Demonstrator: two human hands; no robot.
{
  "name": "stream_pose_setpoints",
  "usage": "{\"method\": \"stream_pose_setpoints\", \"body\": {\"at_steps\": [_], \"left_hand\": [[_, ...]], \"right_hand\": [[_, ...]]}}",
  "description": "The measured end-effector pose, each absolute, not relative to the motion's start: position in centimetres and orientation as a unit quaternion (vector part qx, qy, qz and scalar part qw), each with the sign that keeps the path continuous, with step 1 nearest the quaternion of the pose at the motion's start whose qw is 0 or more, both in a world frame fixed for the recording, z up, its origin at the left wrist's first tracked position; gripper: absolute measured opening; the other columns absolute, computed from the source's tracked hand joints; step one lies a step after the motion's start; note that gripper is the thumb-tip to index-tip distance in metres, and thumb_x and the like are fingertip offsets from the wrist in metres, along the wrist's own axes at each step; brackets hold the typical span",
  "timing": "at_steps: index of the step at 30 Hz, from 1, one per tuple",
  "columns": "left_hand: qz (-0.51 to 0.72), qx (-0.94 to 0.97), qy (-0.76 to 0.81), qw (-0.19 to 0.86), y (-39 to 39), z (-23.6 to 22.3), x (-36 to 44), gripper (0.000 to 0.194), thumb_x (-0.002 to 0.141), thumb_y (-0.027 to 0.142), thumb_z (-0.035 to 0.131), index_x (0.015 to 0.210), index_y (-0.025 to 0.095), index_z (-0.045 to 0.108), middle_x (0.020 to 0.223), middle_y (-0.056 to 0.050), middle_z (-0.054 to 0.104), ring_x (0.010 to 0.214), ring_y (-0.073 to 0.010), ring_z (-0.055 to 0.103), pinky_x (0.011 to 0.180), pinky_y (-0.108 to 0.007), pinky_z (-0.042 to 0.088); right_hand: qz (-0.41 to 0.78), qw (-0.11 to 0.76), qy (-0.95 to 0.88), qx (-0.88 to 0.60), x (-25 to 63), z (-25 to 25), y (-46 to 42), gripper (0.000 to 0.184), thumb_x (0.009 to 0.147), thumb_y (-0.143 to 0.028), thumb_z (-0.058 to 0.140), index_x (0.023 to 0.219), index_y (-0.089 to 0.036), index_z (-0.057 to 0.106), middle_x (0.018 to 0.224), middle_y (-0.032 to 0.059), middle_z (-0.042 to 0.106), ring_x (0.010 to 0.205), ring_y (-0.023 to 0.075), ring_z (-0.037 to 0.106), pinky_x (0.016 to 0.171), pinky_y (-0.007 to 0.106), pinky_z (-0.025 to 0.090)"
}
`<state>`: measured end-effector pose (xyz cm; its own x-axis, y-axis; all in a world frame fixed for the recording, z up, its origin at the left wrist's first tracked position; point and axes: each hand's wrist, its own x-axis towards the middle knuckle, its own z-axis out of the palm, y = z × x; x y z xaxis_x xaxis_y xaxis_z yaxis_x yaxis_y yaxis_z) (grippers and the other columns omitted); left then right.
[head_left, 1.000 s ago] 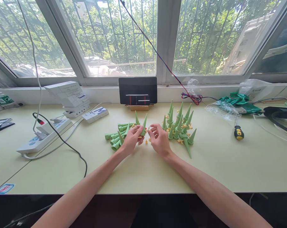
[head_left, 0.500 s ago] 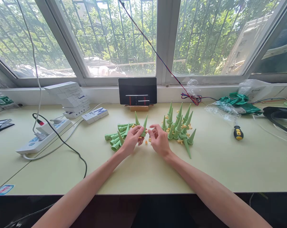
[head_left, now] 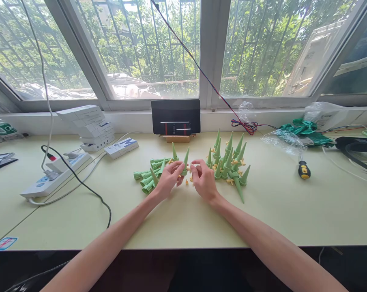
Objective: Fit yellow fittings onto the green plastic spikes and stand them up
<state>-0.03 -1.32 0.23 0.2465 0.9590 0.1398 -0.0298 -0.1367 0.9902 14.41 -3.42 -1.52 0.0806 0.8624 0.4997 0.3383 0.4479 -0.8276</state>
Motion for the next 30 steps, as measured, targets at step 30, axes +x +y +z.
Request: {"method": "stream_pose_setpoints", "body": {"at_steps": [30], "left_hand": [[0.454,0.608,0.39,0.522,-1.04,0.12,-0.05,0.031,0.083,0.047,0.064,0.081,0.016,0.069,0.072,-0.003,0.057,0.048,-0.0075,0.045,0.041,-0.022,0.036]], "right_hand": [[0.259,0.571,-0.631,-0.457,14.42,-0.96,-3.96,0.018,0.094,-0.036,0.045,0.102,-0.021,0.051,0.06,-0.0041,0.059,0.05,0.0127,0.055,0.054,0.023,0.044]]}}
